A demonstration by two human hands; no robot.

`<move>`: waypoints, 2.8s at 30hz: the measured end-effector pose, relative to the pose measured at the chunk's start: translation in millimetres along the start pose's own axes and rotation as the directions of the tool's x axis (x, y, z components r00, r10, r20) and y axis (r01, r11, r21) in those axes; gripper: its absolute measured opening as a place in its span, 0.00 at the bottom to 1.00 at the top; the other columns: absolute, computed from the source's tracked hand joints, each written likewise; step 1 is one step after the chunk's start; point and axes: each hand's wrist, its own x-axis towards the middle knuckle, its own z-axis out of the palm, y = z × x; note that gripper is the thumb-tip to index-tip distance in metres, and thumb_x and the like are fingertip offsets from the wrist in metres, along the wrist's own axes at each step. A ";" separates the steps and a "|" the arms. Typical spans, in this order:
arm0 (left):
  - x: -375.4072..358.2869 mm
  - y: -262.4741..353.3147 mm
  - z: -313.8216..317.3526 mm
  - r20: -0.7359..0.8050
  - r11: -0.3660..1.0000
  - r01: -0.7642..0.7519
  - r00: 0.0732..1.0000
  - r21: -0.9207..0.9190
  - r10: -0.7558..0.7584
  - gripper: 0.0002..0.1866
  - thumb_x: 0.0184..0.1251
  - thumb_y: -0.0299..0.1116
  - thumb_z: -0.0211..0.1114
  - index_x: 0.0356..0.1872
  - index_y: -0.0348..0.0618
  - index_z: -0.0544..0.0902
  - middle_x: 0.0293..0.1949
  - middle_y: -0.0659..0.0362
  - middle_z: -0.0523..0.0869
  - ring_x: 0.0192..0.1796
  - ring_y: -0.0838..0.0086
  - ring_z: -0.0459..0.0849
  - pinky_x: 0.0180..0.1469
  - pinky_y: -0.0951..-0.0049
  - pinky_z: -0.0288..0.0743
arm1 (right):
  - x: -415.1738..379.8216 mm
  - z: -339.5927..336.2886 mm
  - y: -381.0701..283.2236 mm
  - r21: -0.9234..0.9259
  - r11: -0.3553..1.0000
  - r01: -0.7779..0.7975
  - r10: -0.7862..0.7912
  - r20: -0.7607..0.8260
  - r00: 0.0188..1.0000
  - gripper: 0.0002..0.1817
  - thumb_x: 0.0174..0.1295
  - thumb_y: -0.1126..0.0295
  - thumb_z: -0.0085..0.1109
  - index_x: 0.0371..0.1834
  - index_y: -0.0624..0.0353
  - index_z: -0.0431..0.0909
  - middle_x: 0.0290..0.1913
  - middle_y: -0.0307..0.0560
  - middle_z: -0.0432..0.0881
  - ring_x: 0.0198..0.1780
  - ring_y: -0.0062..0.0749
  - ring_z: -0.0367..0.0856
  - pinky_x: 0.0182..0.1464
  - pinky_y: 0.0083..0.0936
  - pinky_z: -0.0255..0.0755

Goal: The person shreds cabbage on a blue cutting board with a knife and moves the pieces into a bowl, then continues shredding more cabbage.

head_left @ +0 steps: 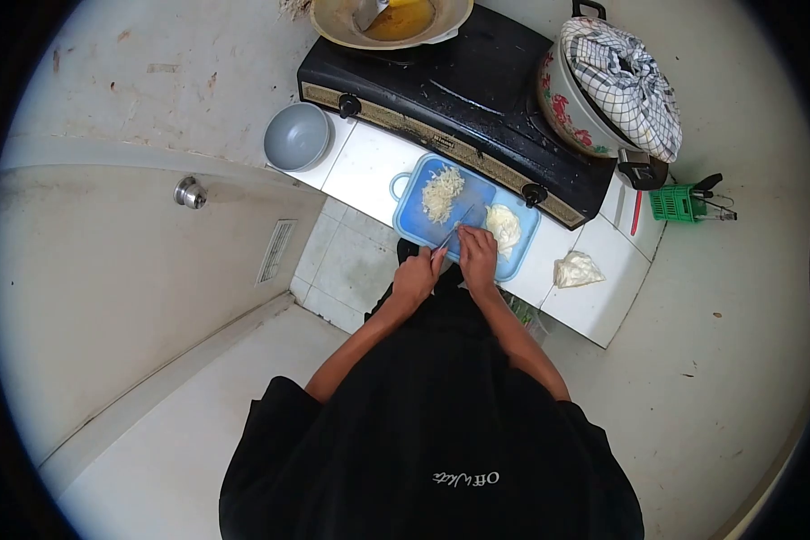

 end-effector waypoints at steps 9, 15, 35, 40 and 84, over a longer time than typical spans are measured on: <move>-5.5 3.5 -0.3 -0.035 0.996 -0.024 0.999 0.081 0.027 0.28 0.82 0.57 0.51 0.39 0.37 0.80 0.26 0.39 0.88 0.32 0.40 0.89 0.35 0.42 0.83 | -1.0 0.3 2.8 -0.001 1.000 -0.013 0.013 0.021 1.000 0.10 0.61 0.78 0.65 0.45 0.60 0.87 0.48 0.41 0.87 0.51 0.40 0.82 0.53 0.37 0.73; -4.1 6.0 -0.8 -0.041 0.987 -0.022 0.999 0.159 0.029 0.28 0.82 0.57 0.51 0.38 0.37 0.80 0.25 0.41 0.88 0.30 0.42 0.89 0.32 0.46 0.84 | 1.1 0.3 1.9 -0.010 1.000 -0.015 0.016 0.029 0.999 0.10 0.61 0.78 0.65 0.45 0.60 0.87 0.48 0.41 0.86 0.50 0.40 0.82 0.52 0.37 0.73; 1.8 0.5 -0.7 -0.041 0.996 -0.071 0.996 0.060 0.073 0.28 0.82 0.56 0.52 0.40 0.37 0.82 0.26 0.39 0.87 0.32 0.39 0.88 0.34 0.43 0.82 | -0.7 1.3 -1.3 0.011 0.996 -0.090 0.090 -0.018 0.996 0.11 0.59 0.80 0.66 0.44 0.58 0.89 0.46 0.41 0.89 0.50 0.39 0.84 0.54 0.34 0.73; -2.1 3.1 -1.7 -0.026 0.998 -0.053 0.998 0.045 0.054 0.27 0.82 0.55 0.53 0.41 0.36 0.81 0.26 0.39 0.87 0.32 0.39 0.88 0.34 0.43 0.83 | 0.1 0.6 -1.0 0.020 0.995 -0.098 0.099 -0.015 0.995 0.10 0.59 0.80 0.66 0.42 0.59 0.89 0.46 0.41 0.88 0.49 0.40 0.83 0.53 0.35 0.73; -9.3 5.8 0.1 -0.048 0.982 -0.060 0.996 0.181 0.070 0.26 0.83 0.53 0.52 0.42 0.35 0.81 0.25 0.35 0.86 0.30 0.37 0.87 0.31 0.41 0.80 | -1.5 2.3 1.4 0.069 0.987 -0.146 0.148 -0.037 0.988 0.08 0.59 0.80 0.67 0.40 0.60 0.89 0.45 0.43 0.90 0.48 0.41 0.85 0.52 0.35 0.75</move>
